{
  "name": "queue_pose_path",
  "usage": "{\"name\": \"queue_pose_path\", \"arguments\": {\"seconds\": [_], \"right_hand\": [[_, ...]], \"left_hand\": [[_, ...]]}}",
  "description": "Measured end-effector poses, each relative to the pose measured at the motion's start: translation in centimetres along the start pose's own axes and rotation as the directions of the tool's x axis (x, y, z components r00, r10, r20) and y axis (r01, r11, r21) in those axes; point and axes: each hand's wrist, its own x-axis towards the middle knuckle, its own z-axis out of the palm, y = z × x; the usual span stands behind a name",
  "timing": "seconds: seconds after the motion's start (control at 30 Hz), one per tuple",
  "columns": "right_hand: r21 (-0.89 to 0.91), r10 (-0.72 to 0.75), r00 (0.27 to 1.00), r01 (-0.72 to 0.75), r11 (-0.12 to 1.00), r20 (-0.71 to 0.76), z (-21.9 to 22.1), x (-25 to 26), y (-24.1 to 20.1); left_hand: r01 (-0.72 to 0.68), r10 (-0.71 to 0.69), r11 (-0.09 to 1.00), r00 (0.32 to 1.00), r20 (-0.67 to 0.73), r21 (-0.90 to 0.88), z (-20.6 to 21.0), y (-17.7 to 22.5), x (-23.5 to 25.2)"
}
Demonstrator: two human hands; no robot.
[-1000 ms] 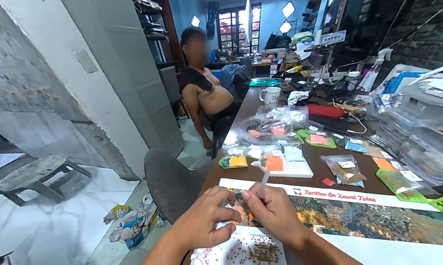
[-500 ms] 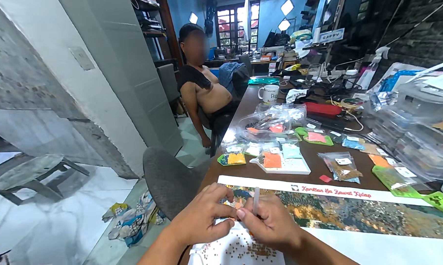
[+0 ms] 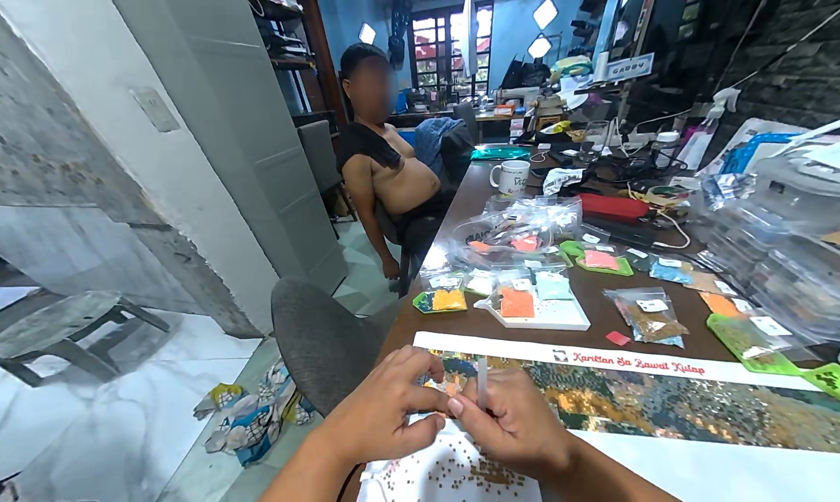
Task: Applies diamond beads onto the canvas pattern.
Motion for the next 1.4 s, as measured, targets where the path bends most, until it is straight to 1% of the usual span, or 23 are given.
{"name": "queue_pose_path", "arguments": {"seconds": [0.33, 0.4, 0.47, 0.6, 0.67, 0.8, 0.93, 1.13, 1.4], "right_hand": [[-0.022, -0.027, 0.999, 0.028, 0.999, 0.026, -0.1, 0.1, -0.1], [-0.025, -0.014, 0.999, 0.014, 1.000, 0.031, -0.1, 0.1, -0.1], [0.017, 0.036, 0.999, -0.036, 0.999, 0.023, -0.1, 0.2, -0.1], [0.200, 0.185, 0.982, -0.175, 0.964, -0.035, -0.4, 1.0, -0.4], [0.232, 0.248, 0.966, -0.227, 0.946, -0.065, -0.4, 1.4, -0.7], [0.128, 0.307, 0.946, -0.293, 0.948, -0.108, 0.1, 1.5, -0.2], [0.046, 0.335, 0.936, -0.332, 0.942, -0.105, 0.3, 1.5, 0.2], [-0.001, 0.377, 0.926, -0.377, 0.926, -0.006, 0.3, 1.6, 0.2], [-0.027, 0.396, 0.918, -0.396, 0.918, -0.001, 0.3, 1.6, 0.2]], "left_hand": [[-0.007, 0.007, 1.000, 1.000, -0.014, 0.006, 0.0, 0.0, 0.0], [-0.009, 0.009, 1.000, 1.000, -0.014, 0.007, 0.0, 0.0, 0.0], [-0.007, 0.007, 1.000, 1.000, -0.004, 0.008, 0.0, -0.1, 0.0], [0.014, -0.014, 1.000, 1.000, 0.016, 0.002, -0.1, 0.0, 0.0], [0.025, -0.025, 1.000, 0.999, 0.023, 0.001, -0.1, 0.1, 0.0], [0.027, -0.027, 1.000, 1.000, 0.015, -0.002, -0.1, 0.1, 0.0], [0.028, -0.028, 1.000, 1.000, 0.014, 0.004, 0.0, 0.1, 0.0], [0.019, -0.019, 1.000, 1.000, 0.006, 0.005, -0.1, 0.2, 0.0], [0.014, -0.014, 1.000, 1.000, 0.007, 0.004, 0.0, 0.1, 0.0]]}}
